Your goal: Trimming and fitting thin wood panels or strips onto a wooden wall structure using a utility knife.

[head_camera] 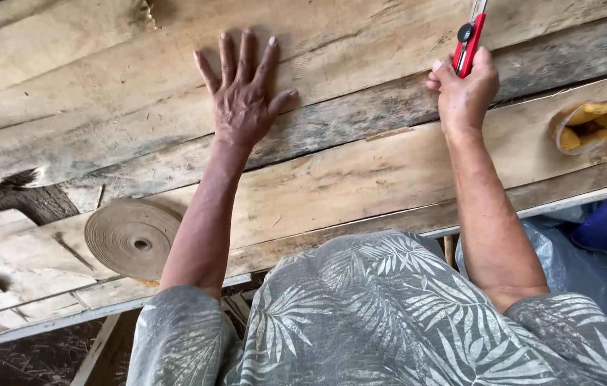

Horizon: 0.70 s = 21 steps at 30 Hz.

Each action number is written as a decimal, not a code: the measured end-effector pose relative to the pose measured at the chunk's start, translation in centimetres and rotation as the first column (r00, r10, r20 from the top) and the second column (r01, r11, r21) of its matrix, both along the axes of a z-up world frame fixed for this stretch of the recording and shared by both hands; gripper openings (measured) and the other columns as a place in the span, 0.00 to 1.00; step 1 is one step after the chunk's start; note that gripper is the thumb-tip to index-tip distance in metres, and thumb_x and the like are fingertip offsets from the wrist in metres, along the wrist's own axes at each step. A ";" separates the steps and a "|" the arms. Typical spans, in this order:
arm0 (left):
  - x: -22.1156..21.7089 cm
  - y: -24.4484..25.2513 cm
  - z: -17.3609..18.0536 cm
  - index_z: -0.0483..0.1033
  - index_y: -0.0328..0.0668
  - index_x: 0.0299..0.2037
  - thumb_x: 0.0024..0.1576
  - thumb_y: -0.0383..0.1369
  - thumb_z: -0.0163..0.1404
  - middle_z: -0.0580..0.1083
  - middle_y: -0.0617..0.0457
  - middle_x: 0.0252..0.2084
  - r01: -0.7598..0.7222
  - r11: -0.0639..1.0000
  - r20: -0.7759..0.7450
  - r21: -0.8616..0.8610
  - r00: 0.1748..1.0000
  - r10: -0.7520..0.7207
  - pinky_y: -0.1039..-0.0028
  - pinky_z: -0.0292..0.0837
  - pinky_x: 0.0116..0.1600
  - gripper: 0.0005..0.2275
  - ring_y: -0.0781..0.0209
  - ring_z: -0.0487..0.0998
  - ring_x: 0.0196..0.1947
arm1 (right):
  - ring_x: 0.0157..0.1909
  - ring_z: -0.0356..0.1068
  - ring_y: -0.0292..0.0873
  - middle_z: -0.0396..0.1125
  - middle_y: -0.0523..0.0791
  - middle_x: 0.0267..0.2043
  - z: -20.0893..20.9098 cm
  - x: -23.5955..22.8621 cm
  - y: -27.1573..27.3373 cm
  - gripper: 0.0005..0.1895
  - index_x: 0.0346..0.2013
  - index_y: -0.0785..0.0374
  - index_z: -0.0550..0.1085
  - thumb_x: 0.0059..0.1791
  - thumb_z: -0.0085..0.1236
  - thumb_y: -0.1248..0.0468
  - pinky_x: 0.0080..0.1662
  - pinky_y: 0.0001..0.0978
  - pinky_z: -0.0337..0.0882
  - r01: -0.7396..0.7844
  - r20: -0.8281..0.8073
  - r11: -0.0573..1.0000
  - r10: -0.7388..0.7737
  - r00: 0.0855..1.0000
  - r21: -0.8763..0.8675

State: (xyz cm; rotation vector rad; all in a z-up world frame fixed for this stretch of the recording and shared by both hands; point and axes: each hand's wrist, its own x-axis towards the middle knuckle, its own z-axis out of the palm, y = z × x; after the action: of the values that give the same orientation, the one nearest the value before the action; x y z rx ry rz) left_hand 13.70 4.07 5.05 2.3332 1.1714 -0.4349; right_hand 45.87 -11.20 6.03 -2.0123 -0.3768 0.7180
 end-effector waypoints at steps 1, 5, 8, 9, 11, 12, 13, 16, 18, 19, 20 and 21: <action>-0.2 -0.1 0.1 0.37 0.69 0.82 0.55 0.73 0.14 0.31 0.57 0.81 -0.001 1.000 -0.001 -0.006 1.000 0.001 0.36 0.09 0.72 0.44 0.46 0.25 0.79 | 0.30 0.74 0.35 0.70 0.42 0.37 0.1 -0.1 0.0 0.13 0.40 0.62 0.70 0.51 0.59 0.82 0.29 0.24 0.82 -0.009 -0.014 1.000 0.009 1.000 -0.003; -0.3 -0.1 0.2 0.43 0.65 0.81 0.58 0.72 0.19 0.36 0.53 0.81 -0.017 0.999 0.077 0.047 0.997 0.013 0.33 0.12 0.71 0.42 0.42 0.28 0.78 | 0.24 0.71 0.32 0.70 0.41 0.33 0.3 0.1 0.5 0.14 0.36 0.59 0.68 0.51 0.62 0.79 0.24 0.21 0.77 -0.067 0.056 0.995 0.071 0.996 -0.069; -0.5 -0.9 0.1 0.48 0.64 0.81 0.63 0.70 0.26 0.40 0.53 0.80 -0.018 0.993 0.136 0.113 0.991 0.003 0.31 0.16 0.71 0.39 0.40 0.31 0.78 | 0.19 0.67 0.30 0.71 0.41 0.28 -0.4 0.3 -0.3 0.15 0.35 0.57 0.68 0.50 0.65 0.76 0.18 0.23 0.71 -0.091 0.098 0.984 0.107 0.989 -0.155; -0.2 -0.4 0.6 0.42 0.67 0.82 0.58 0.70 0.17 0.34 0.56 0.80 -0.005 0.999 0.033 0.043 0.999 0.003 0.34 0.13 0.72 0.41 0.46 0.28 0.79 | 0.19 0.67 0.30 0.71 0.40 0.30 -0.4 0.3 -0.1 0.15 0.36 0.56 0.68 0.50 0.66 0.75 0.17 0.23 0.69 -0.087 0.107 0.983 0.105 0.989 -0.161; -0.3 -0.1 0.4 0.35 0.70 0.82 0.53 0.70 0.09 0.28 0.59 0.80 -0.001 1.000 -0.072 -0.024 0.997 -0.001 0.38 0.09 0.73 0.44 0.52 0.24 0.80 | 0.19 0.67 0.30 0.72 0.39 0.31 -0.1 0.0 0.4 0.15 0.36 0.55 0.68 0.49 0.66 0.75 0.16 0.23 0.68 -0.085 0.112 0.983 0.103 0.988 -0.162; -0.7 -0.4 -0.2 0.38 0.68 0.81 0.59 0.67 0.14 0.34 0.56 0.81 -0.011 0.999 0.027 0.036 1.000 0.010 0.37 0.10 0.72 0.39 0.48 0.27 0.79 | 0.19 0.66 0.29 0.72 0.39 0.31 0.2 -0.2 0.5 0.15 0.36 0.55 0.68 0.50 0.65 0.75 0.16 0.23 0.66 -0.073 0.091 0.982 0.090 0.992 -0.176; -0.6 -0.6 -1.0 0.42 0.66 0.80 0.64 0.64 0.18 0.40 0.53 0.82 -0.021 0.995 0.136 0.094 0.991 0.008 0.35 0.11 0.72 0.34 0.45 0.30 0.79 | 0.19 0.65 0.29 0.73 0.39 0.31 0.7 -0.1 0.5 0.14 0.35 0.54 0.68 0.50 0.64 0.74 0.15 0.23 0.64 -0.056 0.080 0.980 0.072 0.994 -0.190; -0.7 -0.7 -1.1 0.43 0.67 0.80 0.65 0.63 0.21 0.39 0.54 0.82 -0.028 0.995 0.124 0.101 0.992 0.016 0.35 0.13 0.72 0.33 0.44 0.31 0.80 | 0.19 0.66 0.30 0.73 0.39 0.31 0.0 0.1 -0.4 0.12 0.36 0.56 0.69 0.50 0.65 0.72 0.16 0.23 0.68 -0.119 0.178 0.982 0.145 0.973 -0.147; -0.9 -0.6 -0.6 0.43 0.66 0.80 0.66 0.63 0.22 0.40 0.53 0.82 -0.031 0.993 0.124 0.115 0.992 0.016 0.35 0.13 0.72 0.32 0.44 0.31 0.79 | 0.18 0.68 0.33 0.72 0.40 0.33 -0.9 -0.5 -1.7 0.11 0.36 0.58 0.68 0.53 0.63 0.69 0.17 0.26 0.69 -0.168 0.307 0.980 0.192 0.932 -0.103; -0.5 -0.8 -0.5 0.44 0.66 0.79 0.67 0.62 0.23 0.41 0.53 0.82 -0.028 0.992 0.133 0.119 0.991 0.012 0.35 0.14 0.72 0.32 0.44 0.31 0.79 | 0.16 0.70 0.37 0.71 0.42 0.34 -1.1 -0.5 -2.9 0.11 0.36 0.59 0.66 0.56 0.61 0.66 0.18 0.29 0.70 -0.216 0.439 0.973 0.228 0.869 -0.079; -0.8 -0.8 -0.5 0.44 0.66 0.79 0.67 0.62 0.23 0.41 0.53 0.82 -0.017 0.993 0.136 0.117 0.991 0.001 0.35 0.14 0.72 0.32 0.44 0.31 0.79 | 0.16 0.70 0.37 0.71 0.42 0.34 -1.2 -1.4 -4.1 0.11 0.36 0.59 0.66 0.56 0.61 0.66 0.18 0.29 0.70 -0.204 0.441 0.976 0.219 0.870 -0.081; -0.6 -0.9 -0.6 0.45 0.65 0.80 0.67 0.62 0.25 0.41 0.55 0.81 -0.032 0.991 0.138 0.127 0.990 0.014 0.37 0.13 0.72 0.32 0.45 0.31 0.79 | 0.24 0.70 0.44 0.72 0.44 0.33 -1.0 -2.0 -5.5 0.12 0.36 0.59 0.68 0.56 0.62 0.60 0.27 0.38 0.68 -0.270 0.510 0.954 0.298 0.807 -0.130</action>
State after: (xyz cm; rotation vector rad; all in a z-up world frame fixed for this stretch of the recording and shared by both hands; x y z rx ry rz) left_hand 13.10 3.20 4.46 2.4138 1.1905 -0.1918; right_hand 43.84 -16.67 4.99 -2.2097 -1.0125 0.3341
